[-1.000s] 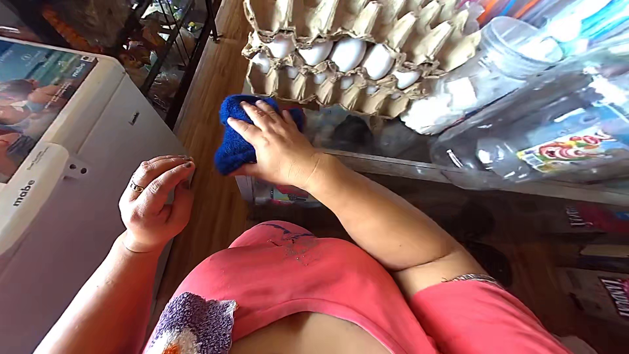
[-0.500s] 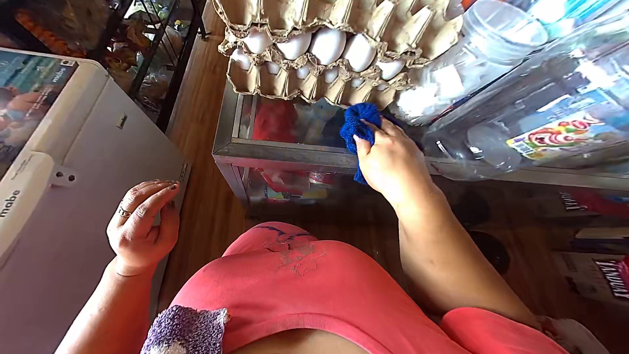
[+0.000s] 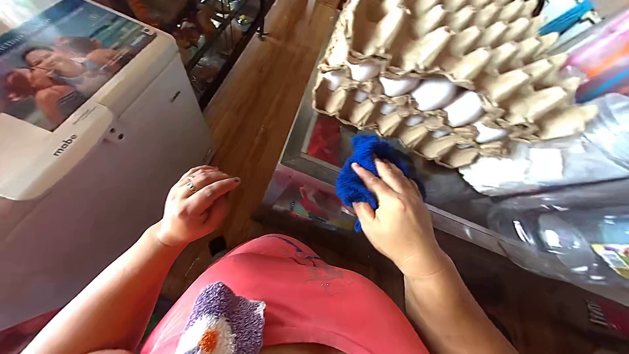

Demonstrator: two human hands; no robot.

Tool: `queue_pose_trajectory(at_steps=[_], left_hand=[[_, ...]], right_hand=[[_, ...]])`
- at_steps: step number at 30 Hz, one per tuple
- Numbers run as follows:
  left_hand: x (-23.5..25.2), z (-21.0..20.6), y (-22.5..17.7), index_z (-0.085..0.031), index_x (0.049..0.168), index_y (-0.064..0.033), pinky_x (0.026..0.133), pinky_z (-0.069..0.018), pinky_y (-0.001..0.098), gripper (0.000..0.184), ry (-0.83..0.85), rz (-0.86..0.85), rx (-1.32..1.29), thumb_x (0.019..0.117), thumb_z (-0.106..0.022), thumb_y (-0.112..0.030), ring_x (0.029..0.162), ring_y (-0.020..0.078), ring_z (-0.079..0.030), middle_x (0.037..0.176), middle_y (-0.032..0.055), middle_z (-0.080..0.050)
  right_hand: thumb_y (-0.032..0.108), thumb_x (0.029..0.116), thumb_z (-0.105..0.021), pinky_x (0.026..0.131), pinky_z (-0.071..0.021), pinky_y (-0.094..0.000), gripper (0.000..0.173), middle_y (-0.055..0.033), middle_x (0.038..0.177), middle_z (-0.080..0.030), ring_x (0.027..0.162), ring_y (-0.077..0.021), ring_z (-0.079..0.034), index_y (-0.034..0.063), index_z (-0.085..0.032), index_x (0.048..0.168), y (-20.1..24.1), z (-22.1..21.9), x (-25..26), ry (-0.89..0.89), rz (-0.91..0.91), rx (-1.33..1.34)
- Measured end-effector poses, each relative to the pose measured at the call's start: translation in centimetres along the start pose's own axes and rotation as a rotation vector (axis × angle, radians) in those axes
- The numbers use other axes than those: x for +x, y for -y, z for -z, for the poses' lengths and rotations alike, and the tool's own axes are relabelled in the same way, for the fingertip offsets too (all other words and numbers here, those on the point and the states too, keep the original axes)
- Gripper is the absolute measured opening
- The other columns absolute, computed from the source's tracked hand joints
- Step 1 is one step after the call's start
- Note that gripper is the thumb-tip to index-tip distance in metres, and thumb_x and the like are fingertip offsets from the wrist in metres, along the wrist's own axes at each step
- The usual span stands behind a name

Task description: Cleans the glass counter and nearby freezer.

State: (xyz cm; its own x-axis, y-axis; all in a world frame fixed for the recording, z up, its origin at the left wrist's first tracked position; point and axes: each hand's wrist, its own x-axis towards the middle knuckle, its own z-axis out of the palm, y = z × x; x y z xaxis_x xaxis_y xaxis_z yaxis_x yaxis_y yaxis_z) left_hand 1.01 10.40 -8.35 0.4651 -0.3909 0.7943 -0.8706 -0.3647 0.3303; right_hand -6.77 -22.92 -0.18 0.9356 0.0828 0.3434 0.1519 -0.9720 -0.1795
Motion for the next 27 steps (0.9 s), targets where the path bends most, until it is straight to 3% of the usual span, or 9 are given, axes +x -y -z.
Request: queue_pose_trajectory(at_steps=[3, 6, 12, 18, 23, 27], left_hand=[[0.8, 1.0, 2.0, -0.068, 0.108, -0.0031, 0.104, -0.0506, 0.0371, 0.019, -0.022, -0.055, -0.043, 0.1004, -0.05, -0.007, 0.106, 0.0179, -0.069, 0.104, 0.0124, -0.072], [0.4, 3.5, 5.2, -0.066, 0.11, -0.0053, 0.106, -0.0496, 0.0368, 0.018, -0.032, -0.066, -0.05, 0.101, -0.051, -0.007, 0.11, 0.0156, -0.068, 0.108, 0.0093, -0.072], [-2.8, 11.9, 14.3, -0.068, 0.106, -0.0031, 0.102, -0.0521, 0.0339, 0.018, -0.017, 0.04, 0.082, 0.1, -0.051, -0.005, 0.108, 0.0157, -0.068, 0.104, 0.0094, -0.072], [-3.6, 17.9, 20.7, -0.069, 0.107, -0.0019, 0.104, -0.0525, 0.0365, 0.02, 0.003, 0.123, 0.085, 0.101, -0.051, -0.005, 0.112, 0.0179, -0.068, 0.107, 0.0111, -0.073], [-3.1, 19.0, 25.3, -0.068, 0.108, -0.0034, 0.102, -0.052, 0.0351, 0.019, 0.013, 0.096, 0.01, 0.1025, -0.05, -0.004, 0.107, 0.0179, -0.068, 0.103, 0.0113, -0.072], [-3.2, 19.9, 28.1, -0.066, 0.105, -0.002, 0.105, -0.0486, 0.0307, 0.018, 0.025, 0.081, -0.022, 0.1013, -0.048, -0.003, 0.11, 0.0161, -0.067, 0.101, 0.0117, -0.071]], right_hand=[[0.029, 0.0897, -0.058, 0.099, -0.0457, -0.0658, 0.047, -0.0203, 0.143, -0.061, 0.134, -0.0426, -0.056, 0.0134, -0.071, 0.132, 3.6, -2.1, 2.8, -0.024, 0.134, 0.048], [0.027, 0.0905, -0.057, 0.098, -0.0473, -0.0657, 0.045, -0.0178, 0.143, -0.062, 0.132, -0.0404, -0.058, 0.0154, -0.072, 0.131, 6.2, -3.4, 5.7, -0.03, 0.154, 0.057], [0.028, 0.0958, -0.047, 0.102, -0.0419, -0.0688, 0.048, -0.0236, 0.147, -0.056, 0.136, -0.0488, -0.051, 0.0077, -0.068, 0.134, 9.5, -5.1, 8.4, 0.04, 0.072, 0.006], [0.027, 0.0963, -0.043, 0.101, -0.0403, -0.0709, 0.049, -0.0309, 0.143, -0.056, 0.134, -0.056, -0.049, 0.0038, -0.069, 0.131, 11.2, -6.0, 9.5, 0.056, -0.046, -0.066], [0.005, 0.0895, -0.055, 0.103, -0.0427, -0.0691, 0.034, -0.0243, 0.138, -0.063, 0.133, -0.0513, -0.052, 0.0051, -0.077, 0.115, 13.6, -5.8, 10.9, 0.071, -0.176, -0.147], [-0.012, 0.0837, -0.066, 0.106, -0.0429, -0.0675, 0.038, -0.0213, 0.139, -0.063, 0.137, -0.0487, -0.05, 0.0063, -0.078, 0.115, 15.0, -6.4, 13.2, 0.148, -0.275, -0.234]])
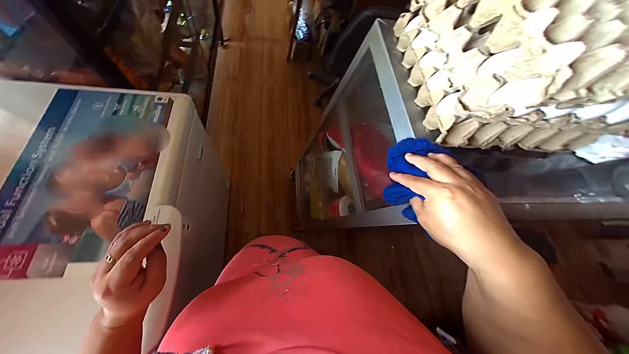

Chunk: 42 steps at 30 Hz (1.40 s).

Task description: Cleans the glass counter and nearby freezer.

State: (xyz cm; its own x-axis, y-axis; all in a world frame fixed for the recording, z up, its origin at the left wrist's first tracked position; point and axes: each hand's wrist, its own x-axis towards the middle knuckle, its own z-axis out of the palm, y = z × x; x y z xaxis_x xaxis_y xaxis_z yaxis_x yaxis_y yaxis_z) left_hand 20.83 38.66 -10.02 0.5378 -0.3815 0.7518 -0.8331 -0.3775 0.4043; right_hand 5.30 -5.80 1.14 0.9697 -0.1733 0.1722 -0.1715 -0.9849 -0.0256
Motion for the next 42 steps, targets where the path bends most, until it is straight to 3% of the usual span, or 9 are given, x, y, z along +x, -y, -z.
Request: queue_pose_trajectory(at_steps=[8, 13, 16, 23, 26, 30, 34, 37, 42], left_hand=[[1.6, -0.8, 4.3, -0.066, 0.105, -0.0036, 0.104, -0.0502, 0.0289, 0.019, -0.013, -0.058, -0.099, 0.1, -0.048, -0.001, 0.111, 0.0109, -0.067, 0.103, 0.007, -0.071], [3.4, -1.8, 6.3, -0.068, 0.103, -0.0062, 0.103, -0.0508, 0.0263, 0.02, -0.028, -0.06, -0.098, 0.0997, -0.049, -0.004, 0.111, 0.0085, -0.067, 0.103, 0.0036, -0.073], [5.5, -2.5, 7.7, -0.068, 0.103, -0.0065, 0.104, -0.0506, 0.0265, 0.02, -0.025, -0.075, -0.106, 0.1, -0.049, -0.003, 0.111, 0.0066, -0.067, 0.103, 0.0018, -0.073], [11.4, -5.8, 12.9, -0.066, 0.105, -0.0059, 0.107, -0.0478, 0.0269, 0.02, 0.04, -0.099, -0.045, 0.1002, -0.047, -0.003, 0.114, 0.0074, -0.065, 0.105, 0.0033, -0.071], [15.8, -8.8, 15.2, -0.067, 0.102, -0.0051, 0.105, -0.0503, 0.028, 0.021, 0.025, -0.113, -0.056, 0.1001, -0.047, -0.002, 0.11, 0.009, -0.067, 0.101, 0.0048, -0.072], [22.8, -13.1, 18.3, -0.068, 0.108, -0.0084, 0.106, -0.0508, 0.0313, 0.021, 0.064, -0.243, -0.151, 0.1012, -0.048, -0.003, 0.115, 0.0096, -0.066, 0.109, 0.0007, -0.072], [29.0, -18.3, 20.7, -0.066, 0.113, -0.0108, 0.109, -0.0484, 0.0317, 0.023, 0.113, -0.335, -0.244, 0.1032, -0.045, -0.009, 0.119, 0.0077, -0.064, 0.114, -0.0012, -0.071], [32.2, -23.2, 22.7, -0.067, 0.112, -0.0092, 0.108, -0.0491, 0.0337, 0.022, 0.179, -0.377, -0.379, 0.1044, -0.046, -0.013, 0.117, 0.0112, -0.065, 0.111, 0.0026, -0.071], [38.5, -32.3, 25.6, -0.067, 0.11, -0.0074, 0.105, -0.0504, 0.0331, 0.023, 0.269, -0.485, -0.588, 0.1052, -0.046, -0.015, 0.114, 0.0148, -0.066, 0.109, 0.0063, -0.072]], right_hand=[[-0.008, 0.0893, -0.064, 0.101, -0.0428, -0.069, 0.033, -0.0247, 0.138, -0.062, 0.131, -0.0483, -0.053, 0.006, -0.078, 0.115, 3.5, -1.2, 6.7, -0.038, -0.346, 0.04], [-0.001, 0.0961, -0.055, 0.107, -0.034, -0.069, 0.034, -0.0221, 0.145, -0.057, 0.143, -0.0462, -0.041, 0.0089, -0.075, 0.121, 5.1, -3.0, 13.6, 0.011, -0.572, -0.039], [0.0, 0.0987, -0.051, 0.111, -0.0315, -0.0674, 0.036, -0.0229, 0.152, -0.051, 0.146, -0.0456, -0.038, 0.0085, -0.072, 0.127, 4.2, -3.6, 18.0, 0.024, -0.62, -0.002], [0.003, 0.0966, -0.055, 0.11, -0.0338, -0.0674, 0.042, -0.0263, 0.152, -0.047, 0.141, -0.0466, -0.042, 0.0072, -0.065, 0.137, 0.0, -4.8, 29.7, -0.066, -0.744, 0.101], [0.004, 0.0975, -0.054, 0.111, -0.0331, -0.0684, 0.041, -0.0281, 0.153, -0.045, 0.142, -0.0485, -0.04, 0.0056, -0.065, 0.137, -1.4, -5.1, 34.0, -0.049, -0.738, 0.136], [0.005, 0.099, -0.052, 0.111, -0.0331, -0.0678, 0.041, -0.0273, 0.152, -0.046, 0.141, -0.0481, -0.041, 0.006, -0.063, 0.139, -3.4, -5.1, 39.1, -0.025, -0.771, 0.2], [0.006, 0.1001, -0.051, 0.104, -0.0373, -0.0691, 0.04, -0.0285, 0.142, -0.054, 0.133, -0.0483, -0.05, 0.0031, -0.062, 0.138, -5.5, -5.5, 42.2, -0.048, -0.813, 0.229], [0.006, 0.101, -0.051, 0.103, -0.0403, -0.0692, 0.042, -0.0248, 0.139, -0.06, 0.131, -0.0461, -0.054, 0.008, -0.06, 0.142, -7.0, -4.9, 42.8, -0.057, -0.792, 0.3], [-0.003, 0.0937, -0.058, 0.099, -0.0482, -0.0588, 0.038, -0.0191, 0.134, -0.064, 0.124, -0.0397, -0.06, 0.0112, -0.074, 0.125, -8.4, -4.8, 42.6, -0.465, -0.645, 0.146]])
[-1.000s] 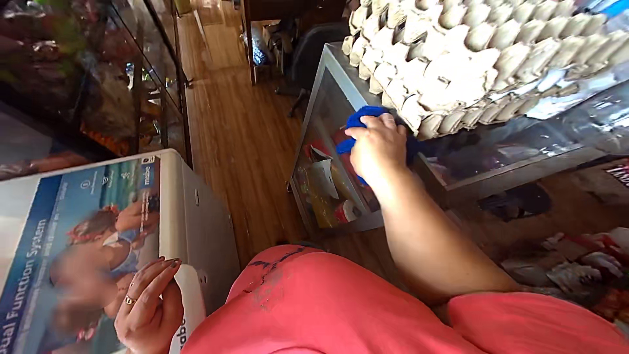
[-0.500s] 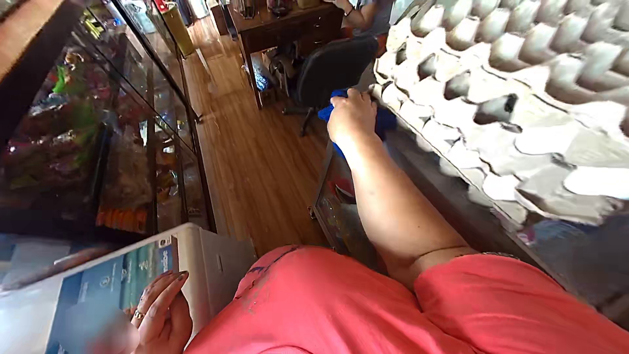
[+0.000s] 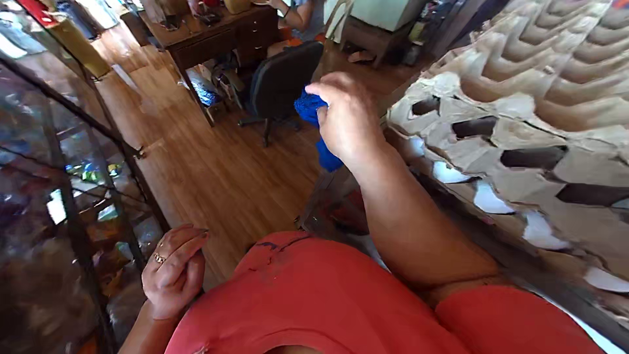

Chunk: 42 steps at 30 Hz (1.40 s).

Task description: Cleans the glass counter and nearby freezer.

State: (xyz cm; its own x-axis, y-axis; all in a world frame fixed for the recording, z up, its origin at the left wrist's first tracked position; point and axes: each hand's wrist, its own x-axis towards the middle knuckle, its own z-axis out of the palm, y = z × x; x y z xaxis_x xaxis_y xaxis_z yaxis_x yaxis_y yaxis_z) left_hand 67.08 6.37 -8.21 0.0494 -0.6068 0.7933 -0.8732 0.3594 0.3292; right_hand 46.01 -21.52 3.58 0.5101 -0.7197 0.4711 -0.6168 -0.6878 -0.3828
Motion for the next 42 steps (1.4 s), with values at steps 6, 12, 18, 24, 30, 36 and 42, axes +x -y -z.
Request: queue_pose_trajectory(at_steps=[6, 12, 18, 24, 30, 36, 42], left_hand=[[6.6, -5.6, 12.9, -0.067, 0.109, -0.0082, 0.103, -0.0518, 0.0295, 0.019, 0.137, -0.121, -0.338, 0.1031, -0.049, -0.009, 0.112, 0.0122, -0.066, 0.108, 0.005, -0.071], [13.4, -7.6, 24.6, -0.069, 0.106, -0.0065, 0.1, -0.0526, 0.0257, 0.018, 0.258, -0.18, -0.49, 0.1009, -0.051, -0.007, 0.112, 0.0112, -0.067, 0.106, 0.0074, -0.072], [15.3, -11.1, 32.7, -0.071, 0.102, -0.0011, 0.095, -0.053, 0.0199, 0.023, 0.309, 0.011, -0.601, 0.0992, -0.048, -0.005, 0.105, 0.0048, -0.069, 0.1, 0.0088, -0.075], [15.8, -16.7, 33.8, -0.072, 0.102, -0.002, 0.095, -0.0547, 0.0228, 0.023, 0.428, -0.018, -0.767, 0.0992, -0.049, -0.008, 0.104, 0.0063, -0.07, 0.1, 0.0086, -0.076], [18.7, -21.0, 33.0, -0.075, 0.1, -0.0021, 0.093, -0.0535, 0.018, 0.024, 0.453, -0.1, -0.762, 0.0966, -0.051, -0.007, 0.101, 0.006, -0.07, 0.1, 0.0094, -0.076], [20.2, -25.0, 33.7, -0.073, 0.103, -0.0012, 0.092, -0.0545, 0.0186, 0.023, 0.462, -0.046, -0.782, 0.0971, -0.051, -0.006, 0.098, 0.003, -0.069, 0.097, 0.0065, -0.075], [21.9, -30.9, 35.3, -0.072, 0.104, 0.0003, 0.092, -0.0547, 0.0191, 0.022, 0.589, -0.039, -0.84, 0.0972, -0.053, -0.006, 0.096, 0.0023, -0.07, 0.096, 0.0067, -0.076]], right_hand=[[-0.003, 0.0957, -0.057, 0.101, -0.0445, -0.0683, 0.032, -0.0346, 0.134, -0.058, 0.125, -0.0546, -0.054, -0.0067, -0.066, 0.127, -1.3, -1.4, -1.2, 0.114, -0.326, -0.304], [0.005, 0.1014, -0.055, 0.103, -0.0436, -0.0673, 0.04, -0.0363, 0.14, -0.052, 0.13, -0.054, -0.052, -0.0089, -0.055, 0.139, 0.5, -2.4, 2.4, 0.221, -0.829, -0.433], [0.002, 0.1005, -0.052, 0.108, -0.0361, -0.0715, 0.049, -0.0373, 0.15, -0.041, 0.139, -0.0563, -0.041, -0.0047, -0.047, 0.148, -2.8, -3.0, 7.8, 0.253, -1.161, -0.469], [0.007, 0.0986, -0.057, 0.105, -0.0384, -0.0726, 0.047, -0.0388, 0.144, -0.046, 0.136, -0.0559, -0.044, -0.0079, -0.051, 0.143, -10.2, -2.6, 12.5, 0.265, -1.289, -0.52], [0.006, 0.0975, -0.059, 0.103, -0.0453, -0.0656, 0.038, -0.0332, 0.139, -0.055, 0.132, -0.0472, -0.054, -0.0123, -0.056, 0.131, -14.5, 0.0, 18.0, 0.172, -1.435, -0.473], [0.003, 0.0962, -0.055, 0.113, -0.0305, -0.0686, 0.045, -0.0312, 0.155, -0.041, 0.144, -0.0517, -0.036, 0.0028, -0.059, 0.141, -20.0, 0.8, 19.4, -0.368, -1.21, -0.581], [0.029, 0.0983, -0.061, 0.114, -0.024, -0.0738, 0.068, -0.0379, 0.157, -0.03, 0.144, -0.0578, -0.031, -0.0019, -0.039, 0.155, -24.6, -2.1, 19.4, -0.072, -1.443, -0.525]])
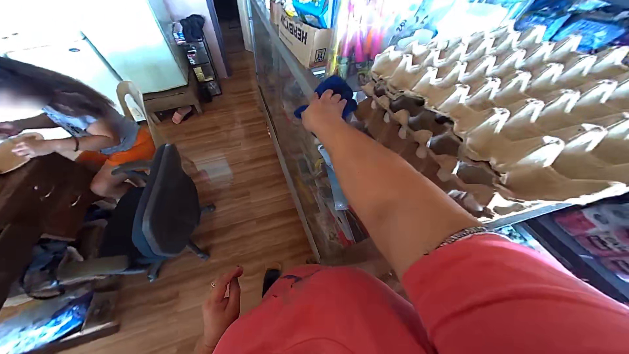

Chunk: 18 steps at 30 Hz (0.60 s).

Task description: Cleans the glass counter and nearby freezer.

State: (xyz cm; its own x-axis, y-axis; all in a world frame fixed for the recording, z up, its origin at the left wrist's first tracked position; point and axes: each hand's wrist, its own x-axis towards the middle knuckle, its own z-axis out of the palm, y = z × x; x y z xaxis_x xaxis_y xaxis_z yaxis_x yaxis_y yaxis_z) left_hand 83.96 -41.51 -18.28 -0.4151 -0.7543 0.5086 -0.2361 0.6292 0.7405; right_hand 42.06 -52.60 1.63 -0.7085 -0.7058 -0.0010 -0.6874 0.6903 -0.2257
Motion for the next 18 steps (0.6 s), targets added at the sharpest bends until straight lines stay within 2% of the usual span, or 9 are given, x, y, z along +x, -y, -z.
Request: queue_pose_trajectory(at_steps=[4, 6, 8, 10, 12, 16, 18], left_hand=[[6.0, 0.5, 3.8, -0.073, 0.103, 0.0003, 0.091, -0.0557, 0.0211, 0.023, 0.094, -0.093, -0.022, 0.0968, -0.052, -0.006, 0.095, 0.0055, -0.071, 0.095, 0.0085, -0.076], [9.0, 0.9, 4.9, -0.074, 0.1, 0.0012, 0.089, -0.0556, 0.0219, 0.024, 0.138, -0.146, -0.009, 0.0951, -0.051, -0.006, 0.092, 0.0088, -0.071, 0.093, 0.0114, -0.075], [11.8, 1.2, 6.1, -0.074, 0.1, 0.0018, 0.09, -0.0548, 0.0214, 0.025, 0.173, -0.18, -0.024, 0.0953, -0.051, -0.006, 0.094, 0.0097, -0.07, 0.094, 0.0122, -0.075], [14.3, 1.1, 7.4, -0.074, 0.1, 0.0023, 0.092, -0.0543, 0.0213, 0.025, 0.214, -0.201, -0.055, 0.0955, -0.05, -0.006, 0.096, 0.0097, -0.07, 0.095, 0.0123, -0.075], [16.1, 0.5, 8.4, -0.074, 0.099, 0.0033, 0.091, -0.0556, 0.0244, 0.026, 0.273, -0.222, -0.083, 0.0953, -0.05, -0.006, 0.095, 0.0121, -0.071, 0.095, 0.0136, -0.075], [18.3, -1.1, 8.9, -0.075, 0.101, -0.0025, 0.092, -0.0552, 0.0238, 0.025, 0.358, -0.284, -0.172, 0.0959, -0.051, -0.007, 0.097, 0.0109, -0.071, 0.096, 0.0108, -0.076], [18.4, -1.4, 9.4, -0.074, 0.102, -0.0032, 0.092, -0.0552, 0.0224, 0.024, 0.379, -0.288, -0.209, 0.0966, -0.051, -0.008, 0.097, 0.0095, -0.071, 0.097, 0.0102, -0.075]], right_hand=[[0.036, 0.1005, -0.057, 0.109, -0.0277, -0.0761, 0.061, -0.0326, 0.156, -0.036, 0.143, -0.0547, -0.034, 0.0092, -0.046, 0.154, -0.1, 0.1, 3.5, -0.008, -0.062, 0.049], [0.038, 0.1025, -0.055, 0.108, -0.029, -0.0777, 0.059, -0.0321, 0.156, -0.036, 0.144, -0.0549, -0.034, 0.0111, -0.045, 0.154, -0.2, 0.4, 3.8, 0.003, -0.111, 0.043], [0.037, 0.1028, -0.055, 0.106, -0.0322, -0.0767, 0.062, -0.0355, 0.154, -0.036, 0.142, -0.0564, -0.036, 0.004, -0.044, 0.154, 0.2, 0.9, 2.5, 0.003, -0.201, 0.039], [0.033, 0.1024, -0.055, 0.105, -0.0351, -0.0741, 0.066, -0.0404, 0.152, -0.035, 0.139, -0.0587, -0.037, -0.0042, -0.037, 0.154, 0.9, 1.3, 0.8, 0.031, -0.293, 0.016], [0.032, 0.1031, -0.054, 0.106, -0.0372, -0.0708, 0.068, -0.0412, 0.151, -0.035, 0.139, -0.0579, -0.039, -0.0071, -0.033, 0.155, 1.6, 1.7, 0.3, 0.078, -0.366, -0.007], [0.026, 0.1011, -0.056, 0.1, -0.0405, -0.0749, 0.054, -0.0382, 0.144, -0.047, 0.134, -0.0556, -0.046, -0.0123, -0.05, 0.139, 1.8, 2.6, 3.5, 0.1, -0.436, -0.037], [0.027, 0.1003, -0.057, 0.1, -0.0406, -0.0741, 0.058, -0.0381, 0.143, -0.048, 0.134, -0.0551, -0.047, -0.0141, -0.047, 0.14, 0.9, 2.6, 5.6, 0.051, -0.525, -0.008]])
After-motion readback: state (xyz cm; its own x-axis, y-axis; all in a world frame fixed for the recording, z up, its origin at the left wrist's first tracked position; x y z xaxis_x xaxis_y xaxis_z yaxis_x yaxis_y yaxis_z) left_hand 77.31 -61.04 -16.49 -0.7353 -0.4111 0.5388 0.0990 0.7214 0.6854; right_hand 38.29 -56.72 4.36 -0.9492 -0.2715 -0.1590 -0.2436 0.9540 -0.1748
